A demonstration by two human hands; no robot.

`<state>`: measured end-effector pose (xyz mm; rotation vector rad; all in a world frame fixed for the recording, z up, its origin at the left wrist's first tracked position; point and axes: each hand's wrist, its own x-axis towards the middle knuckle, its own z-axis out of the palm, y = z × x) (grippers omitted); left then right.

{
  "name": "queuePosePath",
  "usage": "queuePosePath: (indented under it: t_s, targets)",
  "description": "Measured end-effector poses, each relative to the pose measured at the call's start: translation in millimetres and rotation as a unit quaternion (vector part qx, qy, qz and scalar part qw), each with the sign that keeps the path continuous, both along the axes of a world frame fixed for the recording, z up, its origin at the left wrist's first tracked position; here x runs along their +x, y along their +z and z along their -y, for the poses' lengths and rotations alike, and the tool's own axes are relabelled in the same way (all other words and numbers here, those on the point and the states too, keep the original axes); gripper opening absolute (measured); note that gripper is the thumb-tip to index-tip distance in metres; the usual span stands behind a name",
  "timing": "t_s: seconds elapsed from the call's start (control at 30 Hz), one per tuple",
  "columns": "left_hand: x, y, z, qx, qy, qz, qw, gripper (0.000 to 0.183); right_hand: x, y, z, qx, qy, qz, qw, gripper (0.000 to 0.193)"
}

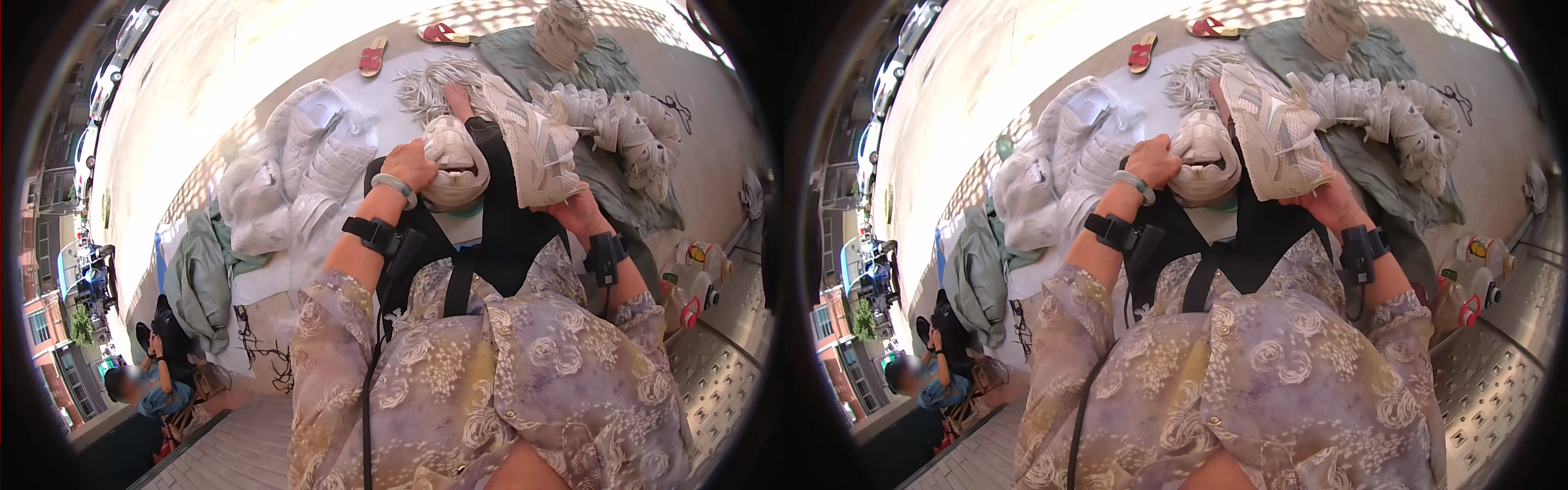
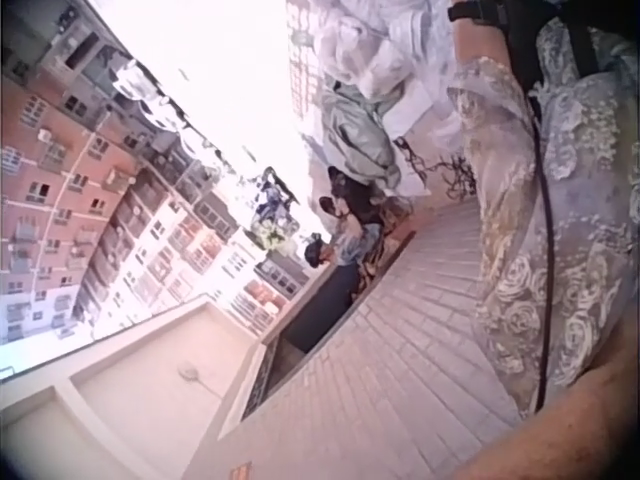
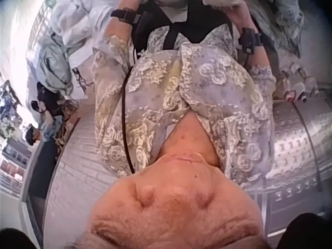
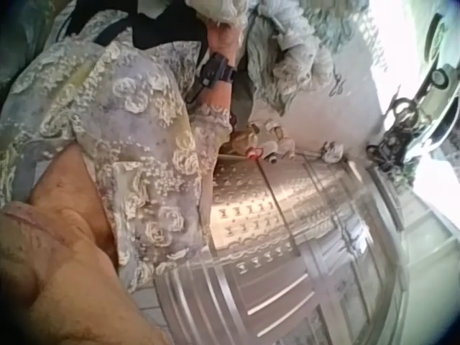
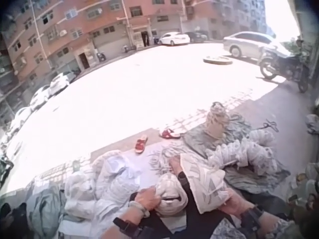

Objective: Insert laces into a white sneaker while sitting outdoors.

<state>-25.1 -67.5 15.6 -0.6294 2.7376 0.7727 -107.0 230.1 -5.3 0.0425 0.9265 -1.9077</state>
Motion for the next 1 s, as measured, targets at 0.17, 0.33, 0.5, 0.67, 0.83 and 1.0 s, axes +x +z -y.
queuePosePath:
  t_s: [0.17, 0.33, 0.5, 0.67, 0.83, 1.0]
  targets:
    - [20, -2, -1, -0.066, -0.024, -0.123, 0.990, 0.022, 1, -2, -3, -0.060, 0.027, 0.004, 0.998, 0.041]
    - [54, 31, 16, -0.024, 0.015, -0.114, 0.993, 0.026, 0, -3, -6, -0.051, 0.014, 0.009, 0.999, 0.048]
    - [100, 46, 51, 0.382, 0.307, -0.205, 0.847, 0.017, 0, -7, 0, -0.060, 0.035, 0.008, 0.998, 0.054]
    - [107, 35, 66, 0.404, 0.379, -0.252, 0.794, 0.019, 8, 18, 18, 0.018, 0.063, -0.056, 0.996, 0.045]
    - [89, 32, 78, 0.517, 0.359, -0.249, 0.736, 0.018, 7, 44, 47, 0.070, 0.238, -0.231, 0.941, 0.052]
    - [65, 44, 76, 0.507, 0.325, -0.234, 0.763, 0.018, 10, 41, 67, 0.144, 0.305, -0.406, 0.850, 0.043]
